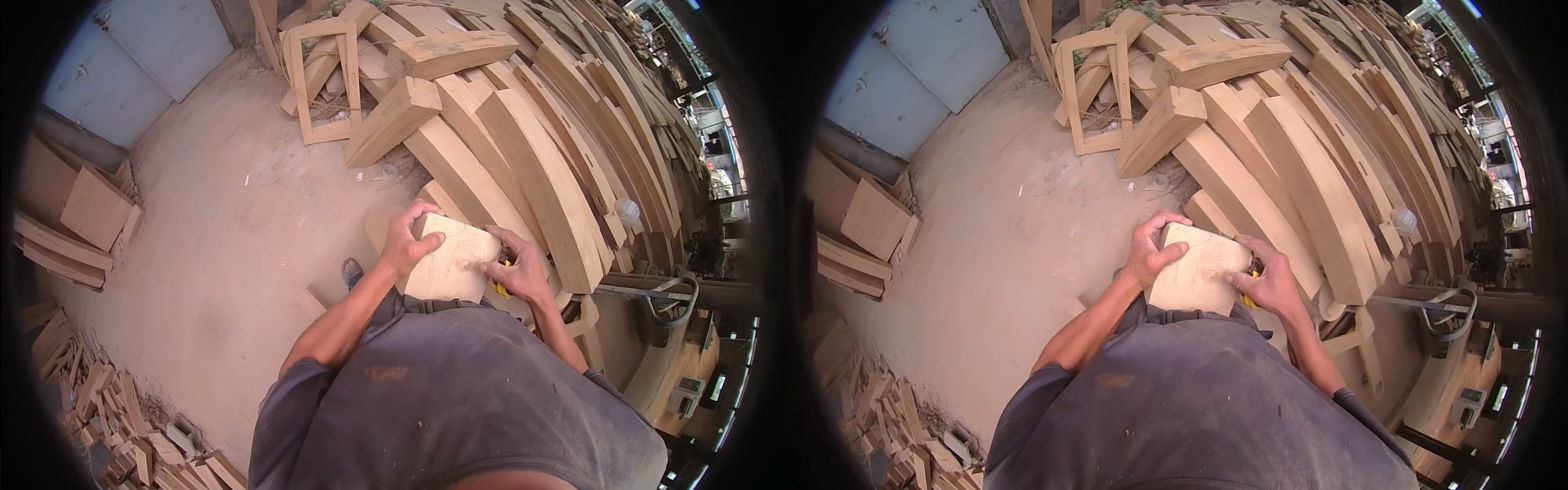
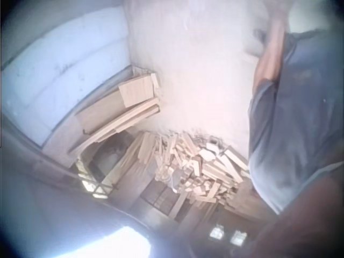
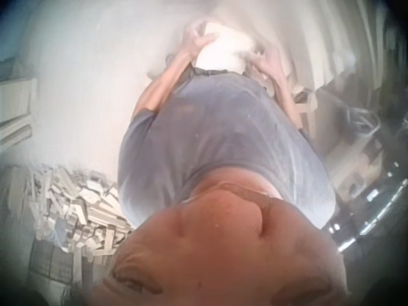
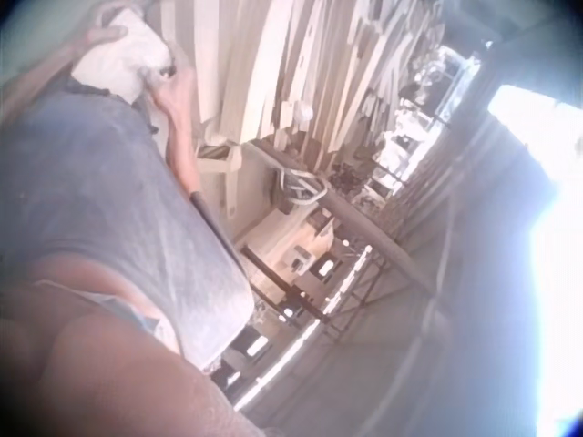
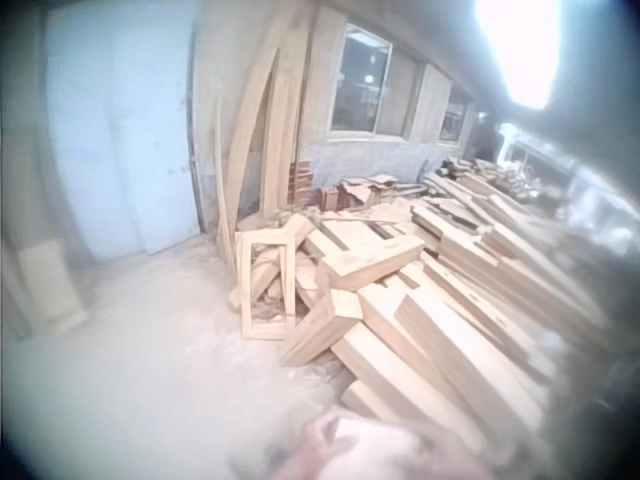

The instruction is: The person repeatedly picks up wooden planks from a large pile, measures their length with a tape measure, and places them back. The person handles several planks one at a time, extending the tape measure along each piece before returning it to the pile.

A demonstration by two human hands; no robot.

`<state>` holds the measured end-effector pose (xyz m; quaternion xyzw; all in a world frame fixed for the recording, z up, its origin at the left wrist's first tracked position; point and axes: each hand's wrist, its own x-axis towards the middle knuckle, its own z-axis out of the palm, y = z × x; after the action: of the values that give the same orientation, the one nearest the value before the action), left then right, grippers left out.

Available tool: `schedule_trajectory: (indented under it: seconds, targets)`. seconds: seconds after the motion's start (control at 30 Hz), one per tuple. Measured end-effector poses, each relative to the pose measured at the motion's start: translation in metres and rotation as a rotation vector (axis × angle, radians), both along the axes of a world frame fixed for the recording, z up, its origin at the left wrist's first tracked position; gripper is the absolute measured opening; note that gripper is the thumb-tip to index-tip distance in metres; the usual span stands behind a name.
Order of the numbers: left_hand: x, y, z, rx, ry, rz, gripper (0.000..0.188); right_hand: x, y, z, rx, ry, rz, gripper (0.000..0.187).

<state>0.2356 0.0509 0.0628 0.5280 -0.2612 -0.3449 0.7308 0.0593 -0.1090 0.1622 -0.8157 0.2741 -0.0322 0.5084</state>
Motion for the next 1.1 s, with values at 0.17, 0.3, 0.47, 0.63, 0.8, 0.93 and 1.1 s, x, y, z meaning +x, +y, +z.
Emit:
schedule_trajectory:
  seconds: [0.17, 0.3, 0.47, 0.63, 0.8, 0.93, 1.1]
  targets:
    - [0.057, -0.006, -0.008, 0.001, -0.135, 0.083, 0.041, 0.059, -0.004, -0.03, 0.062, -0.044, -0.074, 0.061]
    - [0.093, -0.019, -0.047, -0.059, 0.067, 0.189, 0.043, 0.115, -0.024, -0.05, 0.084, -0.009, -0.077, 0.058]
    - [0.137, -0.053, -0.042, -0.049, 0.097, 0.339, 0.056, 0.181, -0.052, -0.038, -0.396, 0.091, 0.048, 0.062]
    - [0.179, -0.119, -0.036, -0.047, 0.218, 0.452, 0.074, 0.232, -0.127, -0.039, -0.363, 0.16, 0.13, 0.063]
    - [0.243, -0.177, -0.03, 0.008, 0.284, 0.511, 0.084, 0.267, -0.162, -0.035, -0.429, -0.044, 0.027, 0.066]
    - [0.307, -0.211, -0.044, 0.123, 0.235, 0.576, 0.083, 0.218, -0.188, -0.05, -0.285, -0.009, -0.166, 0.062]
    - [0.401, -0.233, -0.054, 0.125, 0.26, 0.46, 0.081, 0.068, -0.206, -0.138, -0.039, 0.304, -0.498, 0.061]
